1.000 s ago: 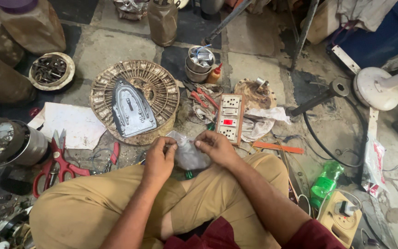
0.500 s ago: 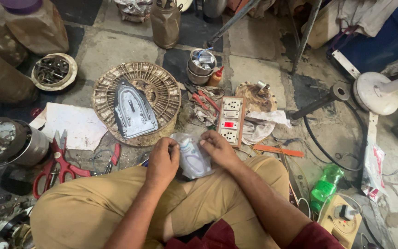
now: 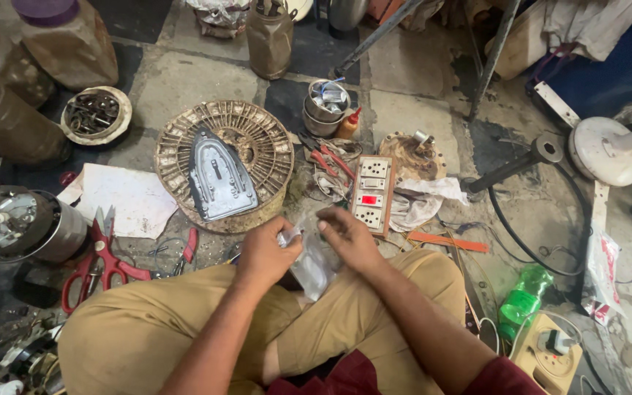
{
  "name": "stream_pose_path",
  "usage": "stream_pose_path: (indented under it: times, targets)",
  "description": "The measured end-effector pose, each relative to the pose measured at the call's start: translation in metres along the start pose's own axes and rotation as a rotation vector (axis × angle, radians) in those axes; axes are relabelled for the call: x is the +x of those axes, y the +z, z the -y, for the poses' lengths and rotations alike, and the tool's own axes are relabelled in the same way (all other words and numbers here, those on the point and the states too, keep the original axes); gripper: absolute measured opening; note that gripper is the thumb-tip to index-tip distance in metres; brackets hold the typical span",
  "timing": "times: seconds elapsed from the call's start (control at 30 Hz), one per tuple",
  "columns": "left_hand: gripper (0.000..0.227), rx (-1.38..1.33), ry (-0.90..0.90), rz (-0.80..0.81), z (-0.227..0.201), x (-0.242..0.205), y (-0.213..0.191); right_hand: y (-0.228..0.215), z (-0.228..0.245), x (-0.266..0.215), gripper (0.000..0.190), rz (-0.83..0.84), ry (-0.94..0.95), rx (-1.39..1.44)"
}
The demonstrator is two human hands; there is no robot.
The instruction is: The person repairs an iron by first removing the metal base plate and then using a screwdriver to remove internal components and wires. They then open a small package containing a new white cord, which they then begin to attach to the interior of the iron using pliers and a screwdriver.
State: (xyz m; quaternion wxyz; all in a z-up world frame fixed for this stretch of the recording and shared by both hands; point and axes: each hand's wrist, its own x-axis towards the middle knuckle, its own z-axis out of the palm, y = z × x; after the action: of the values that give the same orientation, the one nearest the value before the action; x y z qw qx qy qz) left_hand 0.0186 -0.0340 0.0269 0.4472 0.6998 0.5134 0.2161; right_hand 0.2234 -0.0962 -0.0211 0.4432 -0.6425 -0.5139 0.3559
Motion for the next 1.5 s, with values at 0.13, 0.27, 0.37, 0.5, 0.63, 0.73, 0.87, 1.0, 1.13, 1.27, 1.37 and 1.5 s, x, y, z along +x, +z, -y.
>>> stream_pose_path:
  times: [0.13,0.27,0.37,0.5,0.63,0.73,0.87,1.0,1.13,1.27,1.37,1.5]
  targets:
    - [0.018,-0.109,0.037,-0.096,-0.005,-0.008,0.012,0.000,0.024,-0.008,0.032,0.054,-0.188,-0.190]
    - [0.018,-0.058,0.286,-0.193,-0.006,-0.015,0.020,0.001,0.027,-0.010,0.032,0.173,-0.049,-0.231]
    - [0.020,-0.009,0.340,-0.162,-0.009,-0.017,0.020,0.001,0.027,-0.013,0.023,0.111,-0.311,-0.336]
    - [0.017,0.086,0.437,-0.175,-0.014,-0.020,0.019,0.006,0.029,-0.015,0.017,0.016,-0.302,-0.447]
    - [0.018,0.088,0.438,-0.136,-0.016,-0.025,0.022,-0.001,0.033,-0.015,0.019,0.011,-0.292,-0.437]
    - [0.020,0.108,0.348,-0.085,-0.011,-0.024,0.022,-0.008,0.038,-0.016,0.024,0.148,-0.243,-0.276]
    - [0.019,0.117,0.314,-0.045,-0.006,-0.024,0.019,-0.004,0.040,-0.012,0.029,0.248,-0.212,-0.148]
    - [0.018,0.143,0.430,-0.090,-0.008,-0.026,0.017,-0.002,0.033,-0.011,0.024,0.196,-0.159,-0.195]
    - [0.011,0.140,0.457,-0.081,-0.017,-0.030,0.023,0.000,0.039,-0.016,0.020,0.019,-0.263,-0.439]
    - [0.010,0.135,0.421,-0.036,-0.023,-0.036,0.024,-0.005,0.054,-0.021,0.022,-0.007,-0.266,-0.501]
    - [0.009,0.097,0.453,-0.041,-0.021,-0.039,0.020,-0.008,0.053,-0.017,0.025,0.014,-0.265,-0.417]
    - [0.010,0.019,0.505,-0.063,-0.018,-0.043,0.023,-0.007,0.031,-0.018,0.020,-0.053,-0.085,-0.317]
